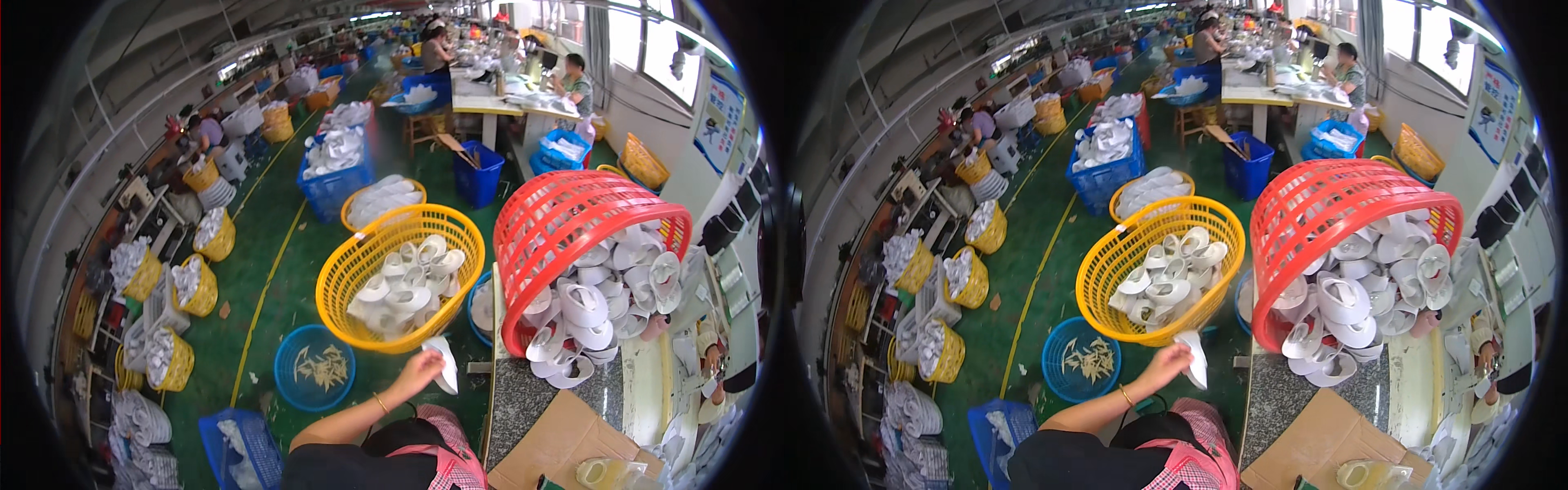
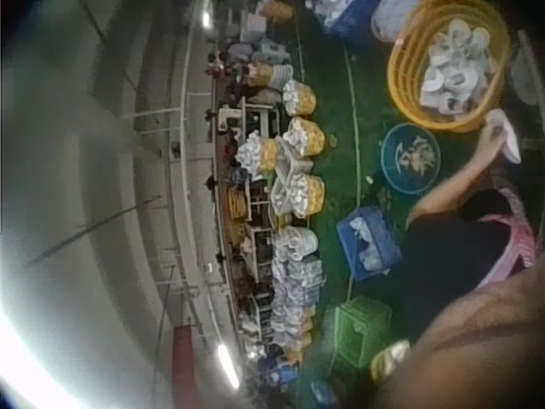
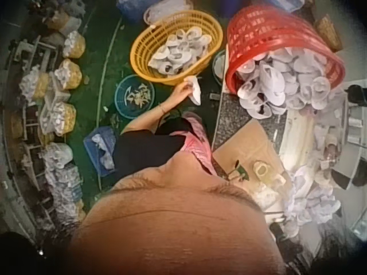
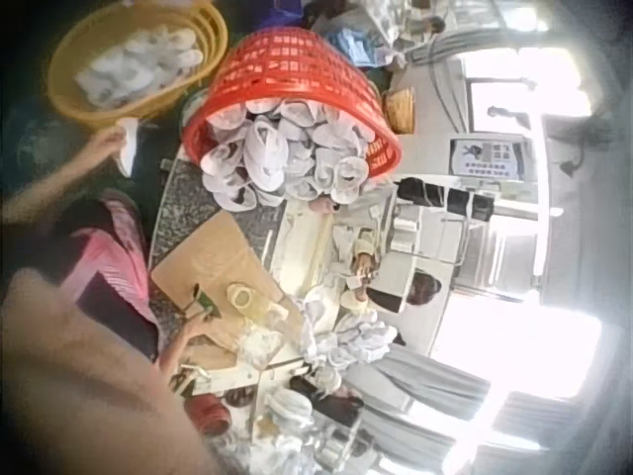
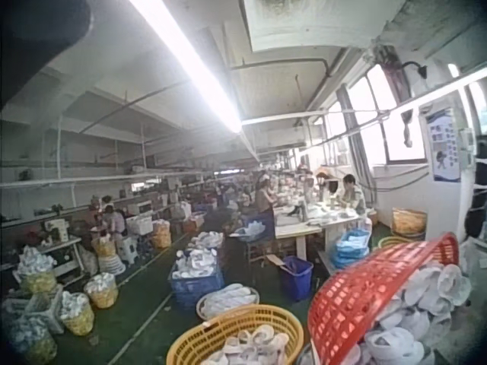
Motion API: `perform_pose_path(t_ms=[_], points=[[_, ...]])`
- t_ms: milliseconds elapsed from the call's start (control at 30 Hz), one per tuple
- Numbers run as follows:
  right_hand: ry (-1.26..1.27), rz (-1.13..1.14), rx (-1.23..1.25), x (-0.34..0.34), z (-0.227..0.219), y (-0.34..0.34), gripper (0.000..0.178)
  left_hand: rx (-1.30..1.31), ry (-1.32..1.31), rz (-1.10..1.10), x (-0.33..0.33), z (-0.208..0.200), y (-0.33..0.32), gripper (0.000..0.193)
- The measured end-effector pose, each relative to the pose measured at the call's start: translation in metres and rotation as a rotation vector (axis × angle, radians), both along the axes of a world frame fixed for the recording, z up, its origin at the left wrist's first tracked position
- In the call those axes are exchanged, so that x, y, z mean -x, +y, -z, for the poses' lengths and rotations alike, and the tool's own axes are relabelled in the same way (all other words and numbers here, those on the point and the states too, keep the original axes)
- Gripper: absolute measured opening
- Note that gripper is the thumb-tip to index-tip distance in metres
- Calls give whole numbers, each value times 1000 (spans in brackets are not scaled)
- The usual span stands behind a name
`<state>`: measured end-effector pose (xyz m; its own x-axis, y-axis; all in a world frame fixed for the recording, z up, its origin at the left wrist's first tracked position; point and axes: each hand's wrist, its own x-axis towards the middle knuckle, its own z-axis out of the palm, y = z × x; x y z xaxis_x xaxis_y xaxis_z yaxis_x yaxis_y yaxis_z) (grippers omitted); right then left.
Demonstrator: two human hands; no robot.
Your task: The person retrieves shoe components from a basket, applies glue onto them using a handheld spreader, and places the pieces into another basket.
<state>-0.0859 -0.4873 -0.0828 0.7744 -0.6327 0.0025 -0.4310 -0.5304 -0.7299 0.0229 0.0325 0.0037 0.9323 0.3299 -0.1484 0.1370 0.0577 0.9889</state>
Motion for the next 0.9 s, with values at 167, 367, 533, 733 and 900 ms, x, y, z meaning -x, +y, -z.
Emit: perform_pose_path(t_ms=[167,367,533,733,900], points=[[291,0,75,-20,11,-16,54,352,-41,-416,4,-10,80,26],[156,18,163,-37,-98,46,55,503,-121,-604,-65,42,206,21],[80,24,192,-24,-74,23,48,81,174,-730,-57,91,246,73],[124,134,162,-10,-82,30,37,-747,-148,-384,-62,47,30,38],[-101,173,101,-1,-101,39,37,-641,-432,192,-70,-7,-93,28]])
